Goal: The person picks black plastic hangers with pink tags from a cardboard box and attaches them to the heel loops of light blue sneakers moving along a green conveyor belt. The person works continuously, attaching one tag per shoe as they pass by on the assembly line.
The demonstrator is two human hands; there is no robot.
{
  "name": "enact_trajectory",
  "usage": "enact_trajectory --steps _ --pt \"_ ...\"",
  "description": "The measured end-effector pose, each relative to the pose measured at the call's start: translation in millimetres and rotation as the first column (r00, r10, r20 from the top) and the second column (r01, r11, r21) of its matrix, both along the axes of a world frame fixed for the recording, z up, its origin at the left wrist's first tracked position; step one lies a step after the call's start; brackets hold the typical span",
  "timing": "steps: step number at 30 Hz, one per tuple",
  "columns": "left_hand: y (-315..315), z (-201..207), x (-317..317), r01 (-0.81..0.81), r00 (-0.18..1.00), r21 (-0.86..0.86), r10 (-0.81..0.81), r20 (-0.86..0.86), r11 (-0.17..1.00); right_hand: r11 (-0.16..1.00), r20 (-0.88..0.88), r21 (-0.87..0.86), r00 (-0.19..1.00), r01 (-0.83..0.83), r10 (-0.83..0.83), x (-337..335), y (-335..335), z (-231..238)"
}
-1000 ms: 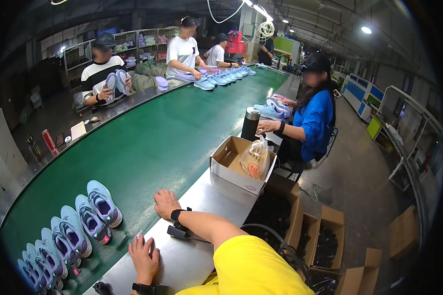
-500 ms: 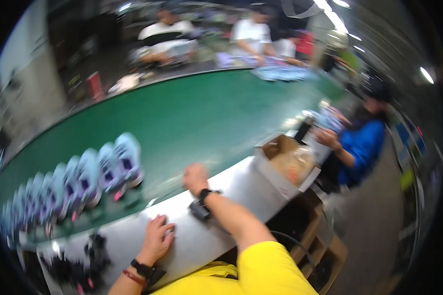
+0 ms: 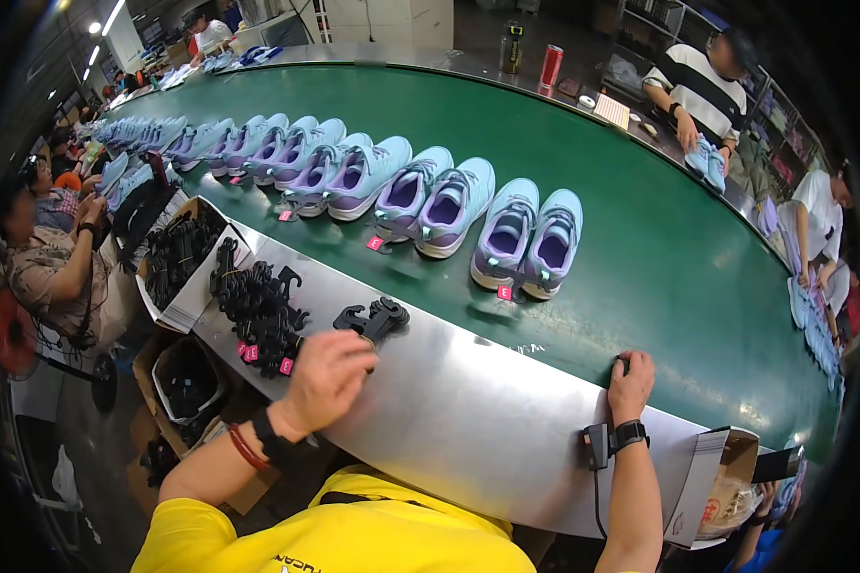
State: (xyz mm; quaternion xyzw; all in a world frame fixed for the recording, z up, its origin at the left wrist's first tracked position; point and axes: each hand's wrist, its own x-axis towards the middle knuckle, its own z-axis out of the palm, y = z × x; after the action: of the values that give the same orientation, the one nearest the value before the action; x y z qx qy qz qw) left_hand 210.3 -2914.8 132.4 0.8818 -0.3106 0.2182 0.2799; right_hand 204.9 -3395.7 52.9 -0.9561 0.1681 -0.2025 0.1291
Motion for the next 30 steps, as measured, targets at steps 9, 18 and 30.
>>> enact_trajectory --steps 9,18,30 --pt "-23 -2 46 -0.217 0.957 0.478 0.282 -0.069 0.851 0.999 0.026 0.027 0.999 -0.029 0.029 -2 -12 -3" --pt "-58 -12 41 0.032 0.959 0.395 0.084 -0.272 0.918 0.996 0.023 0.060 0.997 -0.071 0.069 -1 -24 -9" --pt "-131 -29 -14 0.299 0.847 0.381 -0.428 0.316 0.875 0.486 -0.169 0.697 0.538 -0.527 0.826 -25 143 75"
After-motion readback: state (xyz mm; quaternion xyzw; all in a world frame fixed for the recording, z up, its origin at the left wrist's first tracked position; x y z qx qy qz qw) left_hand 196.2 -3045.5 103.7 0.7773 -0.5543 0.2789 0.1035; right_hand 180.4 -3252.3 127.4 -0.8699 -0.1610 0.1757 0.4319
